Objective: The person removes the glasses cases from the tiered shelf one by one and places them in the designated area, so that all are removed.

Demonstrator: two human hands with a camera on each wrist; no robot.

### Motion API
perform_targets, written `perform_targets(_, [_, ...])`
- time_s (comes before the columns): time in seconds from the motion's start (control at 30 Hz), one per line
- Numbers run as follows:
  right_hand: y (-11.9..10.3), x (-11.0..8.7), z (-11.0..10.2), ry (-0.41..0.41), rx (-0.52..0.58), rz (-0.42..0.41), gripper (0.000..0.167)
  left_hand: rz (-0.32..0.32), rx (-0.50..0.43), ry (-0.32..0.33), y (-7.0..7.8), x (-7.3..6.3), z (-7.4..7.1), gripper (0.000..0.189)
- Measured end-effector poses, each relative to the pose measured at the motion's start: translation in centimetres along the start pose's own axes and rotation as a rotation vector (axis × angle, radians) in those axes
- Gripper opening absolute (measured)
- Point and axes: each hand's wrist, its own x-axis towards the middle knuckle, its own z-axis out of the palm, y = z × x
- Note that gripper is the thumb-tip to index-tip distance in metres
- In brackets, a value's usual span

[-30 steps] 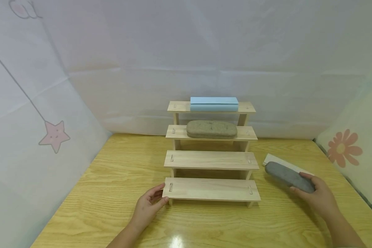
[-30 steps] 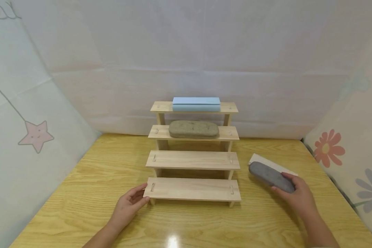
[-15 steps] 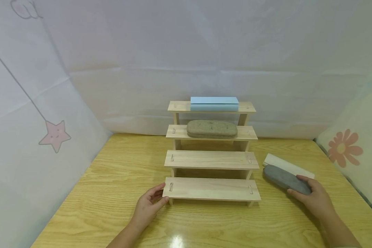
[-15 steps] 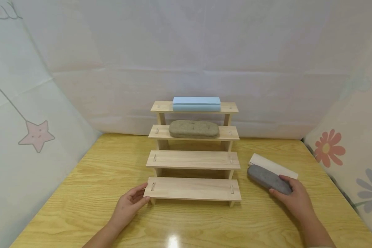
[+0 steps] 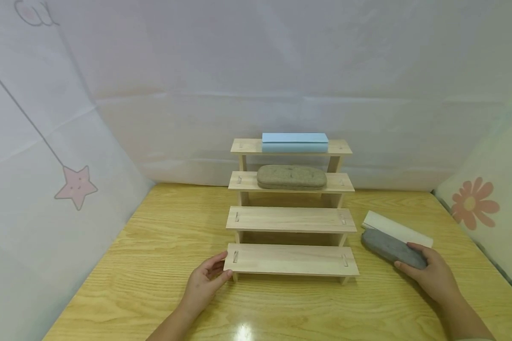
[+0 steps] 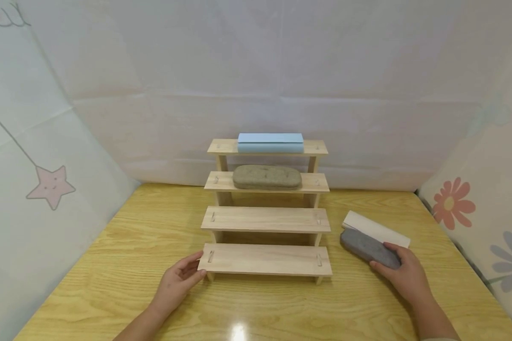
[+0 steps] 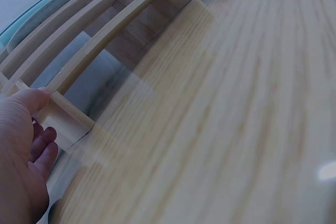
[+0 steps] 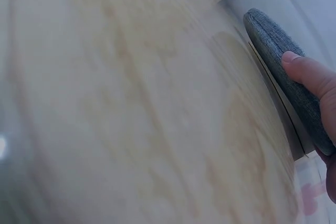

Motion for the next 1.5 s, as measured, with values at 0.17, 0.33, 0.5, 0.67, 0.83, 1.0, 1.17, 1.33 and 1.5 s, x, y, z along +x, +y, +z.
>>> perform_targets(0.17, [0.2, 0.0, 0.2, 0.021, -0.023, -0.023, 0.076, 0.005, -0.004, -0.001, 0.1, 0.0, 0.0, 0.049])
perform_targets(0.33, [0.3, 0.0, 0.5, 0.051, -0.031, -0.038, 0.075, 0.005, -0.002, 0.000, 0.1, 0.0, 0.0, 0.049])
perform_targets(0.5, [0.3, -0.1, 0.8, 0.065, -0.028, -0.049, 0.075, 0.002, -0.008, 0.003, 0.1, 0.0, 0.1, 0.049])
perform_targets(0.67, [0.4, -0.1, 1.0, 0.082, -0.041, -0.070, 0.074, -0.002, 0.000, 0.008, 0.1, 0.0, 0.1, 0.050])
perform_targets(0.83, [0.5, -0.2, 1.0, 0.111, -0.059, -0.096, 0.071, -0.008, -0.006, 0.008, 0.1, 0.0, 0.1, 0.049])
perform_targets(1.0, [0.6, -0.3, 1.1, 0.130, -0.082, -0.108, 0.070, 0.019, -0.004, 0.008, 0.2, -0.1, 0.1, 0.049])
perform_targets(1.17, [0.9, -0.5, 1.1, 0.124, -0.081, -0.099, 0.072, 0.021, -0.005, 0.008, 0.2, -0.1, 0.1, 0.048])
perform_targets(1.33, [1.1, -0.8, 0.7, 0.123, -0.083, -0.068, 0.075, -0.001, -0.004, 0.009, 0.1, -0.1, 0.1, 0.049])
perform_targets(1.5, [1.5, -1.3, 0.2, 0.110, -0.086, -0.025, 0.078, -0.009, 0.011, 0.013, 0.1, 0.0, 0.0, 0.049])
